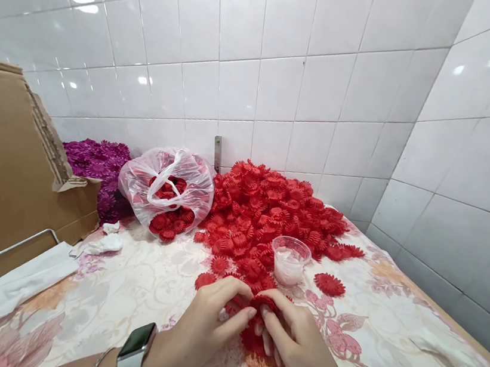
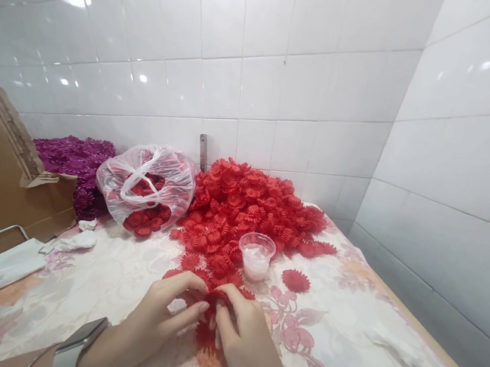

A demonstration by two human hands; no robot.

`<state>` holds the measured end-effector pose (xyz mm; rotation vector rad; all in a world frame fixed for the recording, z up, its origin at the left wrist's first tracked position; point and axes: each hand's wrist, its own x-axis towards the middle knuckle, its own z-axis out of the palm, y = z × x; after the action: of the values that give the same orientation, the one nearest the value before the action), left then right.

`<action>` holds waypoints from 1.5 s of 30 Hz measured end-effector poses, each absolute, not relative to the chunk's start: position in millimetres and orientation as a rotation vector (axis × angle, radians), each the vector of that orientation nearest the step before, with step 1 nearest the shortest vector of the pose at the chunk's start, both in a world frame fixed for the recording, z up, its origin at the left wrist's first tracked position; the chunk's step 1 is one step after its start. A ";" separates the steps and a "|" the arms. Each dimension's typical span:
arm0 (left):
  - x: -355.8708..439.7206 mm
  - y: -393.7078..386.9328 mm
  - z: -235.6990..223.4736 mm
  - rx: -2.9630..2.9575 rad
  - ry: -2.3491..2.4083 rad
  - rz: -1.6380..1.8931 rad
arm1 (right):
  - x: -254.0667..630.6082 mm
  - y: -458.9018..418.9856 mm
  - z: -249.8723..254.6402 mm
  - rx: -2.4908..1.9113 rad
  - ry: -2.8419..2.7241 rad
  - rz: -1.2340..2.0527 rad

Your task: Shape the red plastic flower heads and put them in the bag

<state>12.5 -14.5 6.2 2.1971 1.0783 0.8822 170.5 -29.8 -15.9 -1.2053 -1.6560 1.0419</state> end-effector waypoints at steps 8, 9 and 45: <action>13.7 -15.6 1.7 2.117 1.041 0.917 | 169.7 -27.9 -20.3 -1.237 -1.653 1.047; 13.5 -16.0 2.0 2.133 1.034 0.914 | 169.9 -27.5 -19.5 -1.247 -1.643 1.067; 17.3 -13.0 -7.0 1.602 0.763 0.903 | 173.9 -22.0 -9.1 -1.097 -1.506 1.232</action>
<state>17.3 -13.0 -7.0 1.6018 0.7629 0.9029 173.9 -22.0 -9.1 -1.0974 -1.5060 1.2324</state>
